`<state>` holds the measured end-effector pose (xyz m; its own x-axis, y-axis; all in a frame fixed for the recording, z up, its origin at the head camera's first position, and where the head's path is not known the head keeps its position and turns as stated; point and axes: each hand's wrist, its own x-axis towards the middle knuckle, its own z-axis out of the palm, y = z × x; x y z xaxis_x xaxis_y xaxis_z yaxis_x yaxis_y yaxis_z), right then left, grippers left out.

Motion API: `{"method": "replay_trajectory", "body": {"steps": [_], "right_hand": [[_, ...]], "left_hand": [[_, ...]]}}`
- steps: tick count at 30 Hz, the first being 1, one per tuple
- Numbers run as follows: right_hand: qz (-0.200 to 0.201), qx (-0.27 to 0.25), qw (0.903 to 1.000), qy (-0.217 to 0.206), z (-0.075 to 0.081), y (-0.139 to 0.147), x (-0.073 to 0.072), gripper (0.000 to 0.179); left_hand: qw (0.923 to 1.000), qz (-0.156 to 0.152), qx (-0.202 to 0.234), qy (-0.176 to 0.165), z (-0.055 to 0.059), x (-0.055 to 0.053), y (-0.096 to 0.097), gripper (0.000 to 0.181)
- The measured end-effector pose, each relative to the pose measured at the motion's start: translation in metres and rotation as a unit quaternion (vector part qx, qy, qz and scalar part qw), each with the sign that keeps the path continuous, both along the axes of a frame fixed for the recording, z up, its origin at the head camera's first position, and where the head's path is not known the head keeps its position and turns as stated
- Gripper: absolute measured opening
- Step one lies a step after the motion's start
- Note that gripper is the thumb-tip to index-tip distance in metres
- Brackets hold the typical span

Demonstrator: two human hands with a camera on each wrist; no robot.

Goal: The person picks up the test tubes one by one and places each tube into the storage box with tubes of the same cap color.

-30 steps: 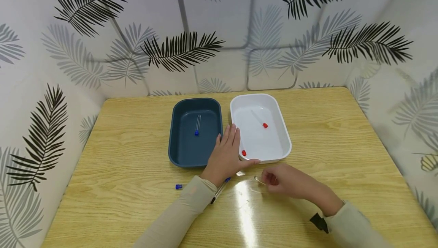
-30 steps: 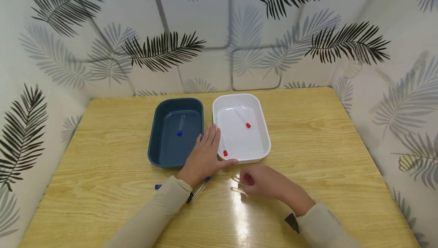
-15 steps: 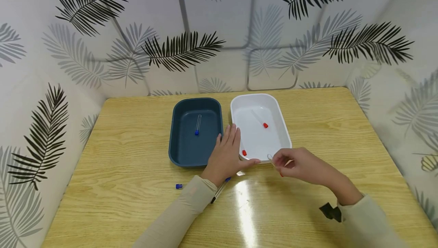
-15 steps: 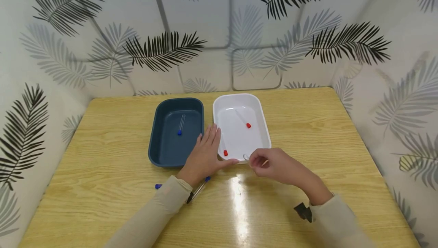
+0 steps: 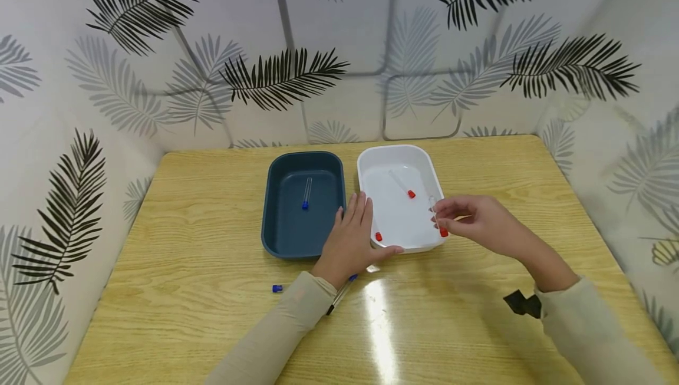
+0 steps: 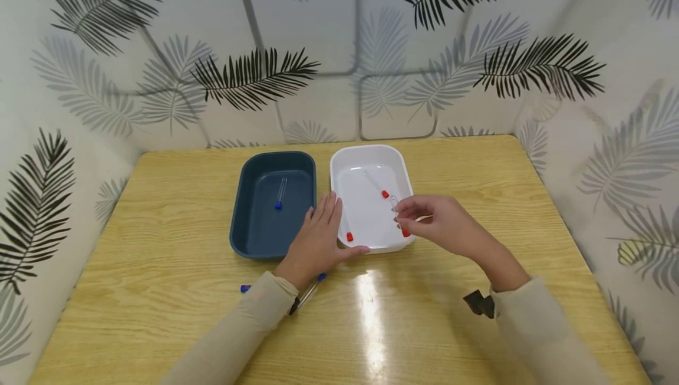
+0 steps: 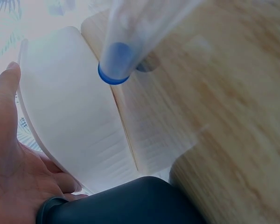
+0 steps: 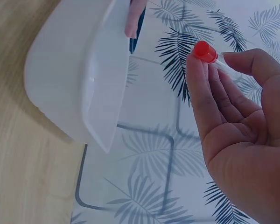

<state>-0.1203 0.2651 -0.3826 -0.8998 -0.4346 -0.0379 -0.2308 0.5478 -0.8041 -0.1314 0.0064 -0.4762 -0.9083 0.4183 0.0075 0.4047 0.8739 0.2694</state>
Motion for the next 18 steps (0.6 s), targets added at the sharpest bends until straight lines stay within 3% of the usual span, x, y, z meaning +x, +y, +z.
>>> {"method": "replay_trajectory", "body": {"steps": [18], "right_hand": [[-0.049,0.003,0.9985,0.024,0.036,-0.013,-0.045,0.029]], "left_hand": [[1.0,-0.003,-0.003,-0.001,-0.002,-0.002,-0.001,0.116]]}}
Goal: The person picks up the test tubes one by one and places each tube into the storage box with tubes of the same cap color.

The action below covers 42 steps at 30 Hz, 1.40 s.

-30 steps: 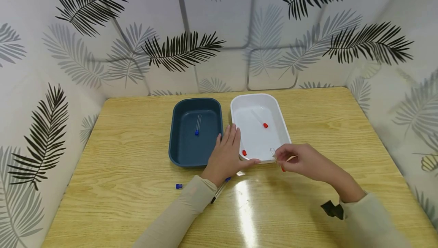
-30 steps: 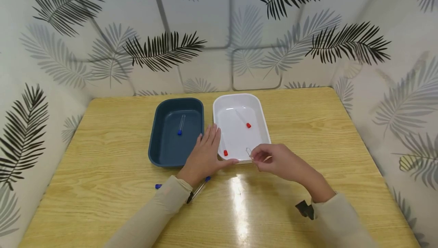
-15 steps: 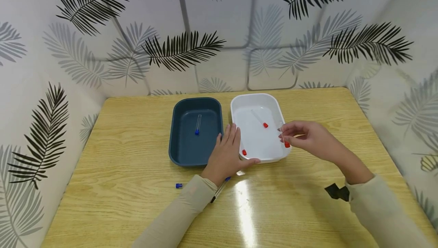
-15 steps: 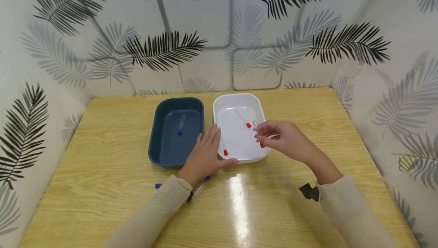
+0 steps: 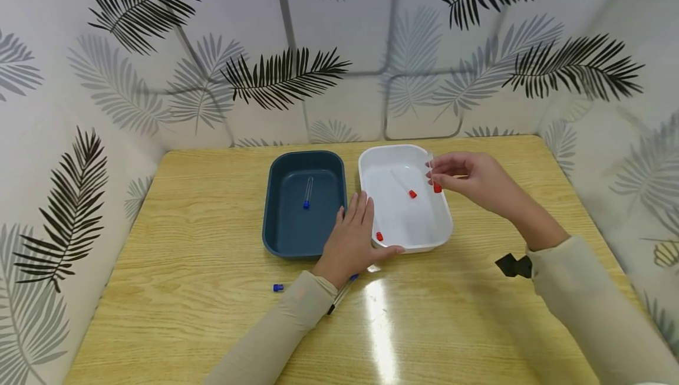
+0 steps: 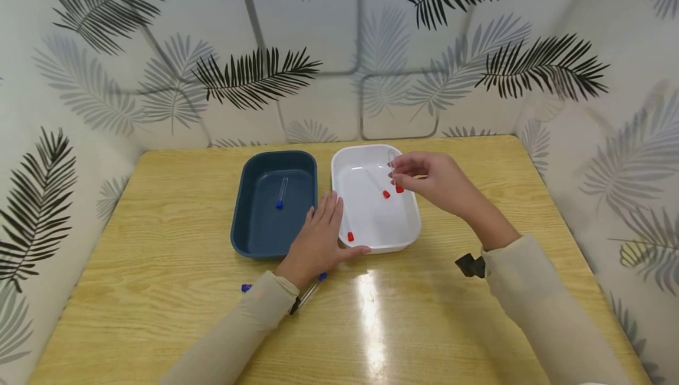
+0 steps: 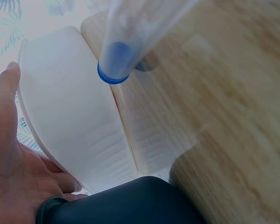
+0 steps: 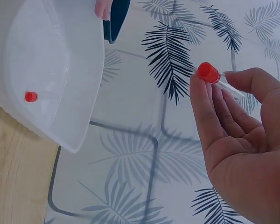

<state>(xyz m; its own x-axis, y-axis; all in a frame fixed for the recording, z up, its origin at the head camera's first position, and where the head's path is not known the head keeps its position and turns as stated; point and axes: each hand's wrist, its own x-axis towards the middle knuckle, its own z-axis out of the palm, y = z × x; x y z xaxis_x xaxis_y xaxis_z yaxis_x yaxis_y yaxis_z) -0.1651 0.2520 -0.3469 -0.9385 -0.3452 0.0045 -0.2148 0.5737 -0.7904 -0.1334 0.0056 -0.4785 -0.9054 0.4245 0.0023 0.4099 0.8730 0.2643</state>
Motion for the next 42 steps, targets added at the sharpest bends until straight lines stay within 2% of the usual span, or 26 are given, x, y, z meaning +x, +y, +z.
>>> {"method": "replay_trajectory", "body": {"steps": [9,21,28,42], "right_hand": [[-0.008,-0.04,0.9991,0.001,0.005,-0.014,-0.029,0.033],[-0.013,-0.056,0.9983,-0.011,-0.004,-0.031,-0.063,0.037],[-0.021,-0.096,0.9942,-0.044,-0.017,-0.039,-0.076,0.034],[-0.052,-0.089,0.9924,-0.068,-0.053,-0.052,-0.09,0.031]], "left_hand": [[1.0,0.001,-0.006,0.001,-0.002,-0.001,-0.001,0.118],[1.0,0.006,0.004,0.002,-0.002,0.001,-0.003,0.116],[1.0,0.0,0.003,0.006,-0.002,0.002,-0.002,0.115],[0.9999,0.002,-0.01,0.012,0.0,0.002,-0.001,0.115]]}}
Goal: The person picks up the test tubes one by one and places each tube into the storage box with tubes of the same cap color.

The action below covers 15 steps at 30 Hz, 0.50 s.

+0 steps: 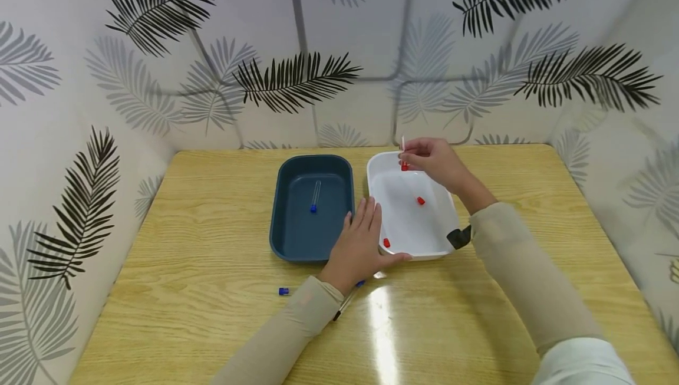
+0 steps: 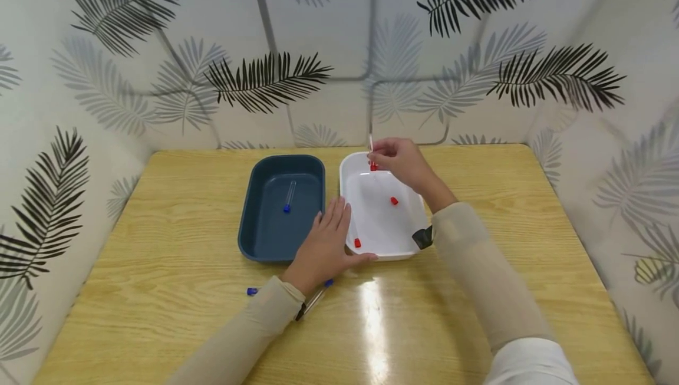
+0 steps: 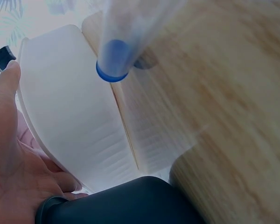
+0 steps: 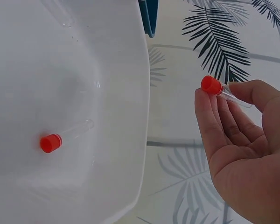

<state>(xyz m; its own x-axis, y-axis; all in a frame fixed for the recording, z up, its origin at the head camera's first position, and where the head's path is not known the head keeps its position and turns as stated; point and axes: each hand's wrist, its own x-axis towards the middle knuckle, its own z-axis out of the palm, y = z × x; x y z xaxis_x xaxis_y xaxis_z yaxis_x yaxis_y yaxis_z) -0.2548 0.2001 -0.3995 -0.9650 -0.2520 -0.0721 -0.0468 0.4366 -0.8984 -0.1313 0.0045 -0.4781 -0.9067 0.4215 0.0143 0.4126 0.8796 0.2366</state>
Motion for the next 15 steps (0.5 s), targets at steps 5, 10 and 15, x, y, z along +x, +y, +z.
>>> {"method": "replay_trajectory", "body": {"steps": [5,10,15], "right_hand": [[-0.005,-0.023,0.9997,-0.007,-0.012,-0.002,-0.003,0.03],[-0.005,-0.023,0.9997,-0.004,-0.022,-0.006,-0.006,0.03],[0.002,-0.001,1.0,-0.002,-0.029,-0.007,-0.008,0.028]], "left_hand": [[1.0,0.0,0.0,-0.003,0.0,0.001,0.001,0.117],[1.0,0.002,-0.004,-0.001,-0.001,0.0,0.001,0.117],[1.0,0.004,-0.004,-0.001,-0.001,0.0,0.001,0.117]]}}
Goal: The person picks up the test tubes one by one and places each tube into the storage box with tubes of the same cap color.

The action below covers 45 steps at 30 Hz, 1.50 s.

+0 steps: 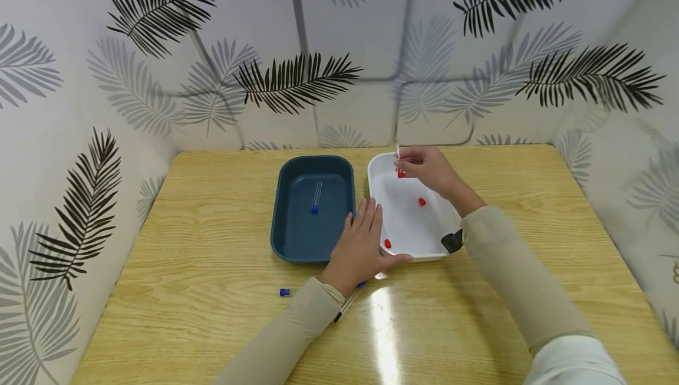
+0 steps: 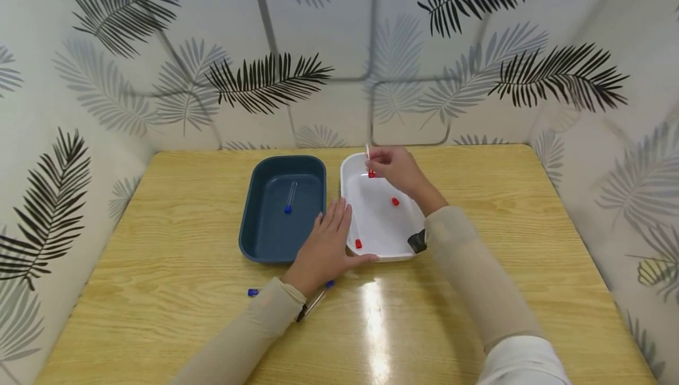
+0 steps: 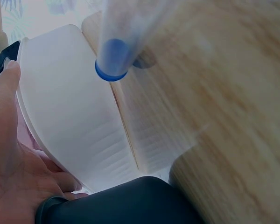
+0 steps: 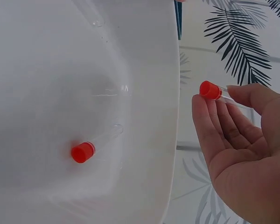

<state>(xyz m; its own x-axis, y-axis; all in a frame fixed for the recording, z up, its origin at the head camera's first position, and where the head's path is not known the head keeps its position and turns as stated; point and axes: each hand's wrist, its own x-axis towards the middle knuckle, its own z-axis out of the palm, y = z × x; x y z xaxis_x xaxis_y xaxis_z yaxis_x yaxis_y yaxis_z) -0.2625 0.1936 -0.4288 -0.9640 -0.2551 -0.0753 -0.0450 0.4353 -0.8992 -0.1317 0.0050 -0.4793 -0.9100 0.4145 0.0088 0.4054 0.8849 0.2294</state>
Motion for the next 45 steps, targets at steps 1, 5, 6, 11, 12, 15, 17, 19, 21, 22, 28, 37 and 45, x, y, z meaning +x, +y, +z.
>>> {"method": "replay_trajectory", "body": {"steps": [1,5,6,11,12,15,17,19,21,22,28,37,45], "right_hand": [[0.002,0.008,1.0,-0.001,-0.001,0.0,0.0,0.028],[0.009,0.046,0.9989,-0.006,-0.004,0.0,0.001,0.031],[0.012,0.055,0.9984,-0.006,-0.004,0.0,0.001,0.033],[0.024,0.083,0.9962,0.004,-0.007,0.0,-0.001,0.035],[0.026,0.086,0.9959,0.005,-0.008,0.0,-0.002,0.036],[0.026,0.091,0.9955,0.001,-0.011,-0.001,-0.005,0.036],[0.029,0.095,0.9951,-0.001,-0.012,-0.002,-0.006,0.036],[0.028,0.099,0.9947,-0.005,-0.012,-0.003,-0.008,0.036],[0.025,0.103,0.9943,-0.007,-0.013,-0.004,-0.009,0.035],[0.025,0.108,0.9938,-0.006,-0.013,-0.004,-0.01,0.035],[0.029,0.153,0.9877,0.016,-0.019,-0.006,-0.014,0.032],[0.045,0.181,0.9823,0.01,-0.029,-0.007,-0.015,0.029],[0.051,0.184,0.9803,-0.051,-0.036,-0.006,-0.013,0.031]], "left_hand": [[1.0,0.0,0.0,-0.001,0.0,0.0,0.0,0.117],[1.0,-0.001,0.001,-0.002,0.002,0.0,0.0,0.117],[1.0,0.0,0.001,-0.002,0.002,0.0,0.0,0.117],[1.0,0.002,-0.001,0.002,0.002,0.0,-0.001,0.117],[1.0,0.002,-0.001,0.002,0.002,0.0,-0.001,0.116],[1.0,-0.001,-0.001,0.004,0.002,0.001,-0.001,0.116],[1.0,-0.002,-0.001,0.005,0.002,0.001,-0.001,0.116],[1.0,-0.002,-0.002,0.006,0.002,0.001,-0.001,0.116],[1.0,-0.002,-0.003,0.008,0.002,0.0,-0.002,0.116],[1.0,-0.002,-0.004,0.009,0.002,0.0,-0.002,0.116],[1.0,-0.001,0.0,0.009,-0.001,0.0,-0.002,0.116],[0.9999,-0.003,-0.003,0.012,-0.002,-0.001,-0.002,0.117],[1.0,-0.001,-0.005,0.008,-0.002,-0.001,-0.001,0.118]]}}
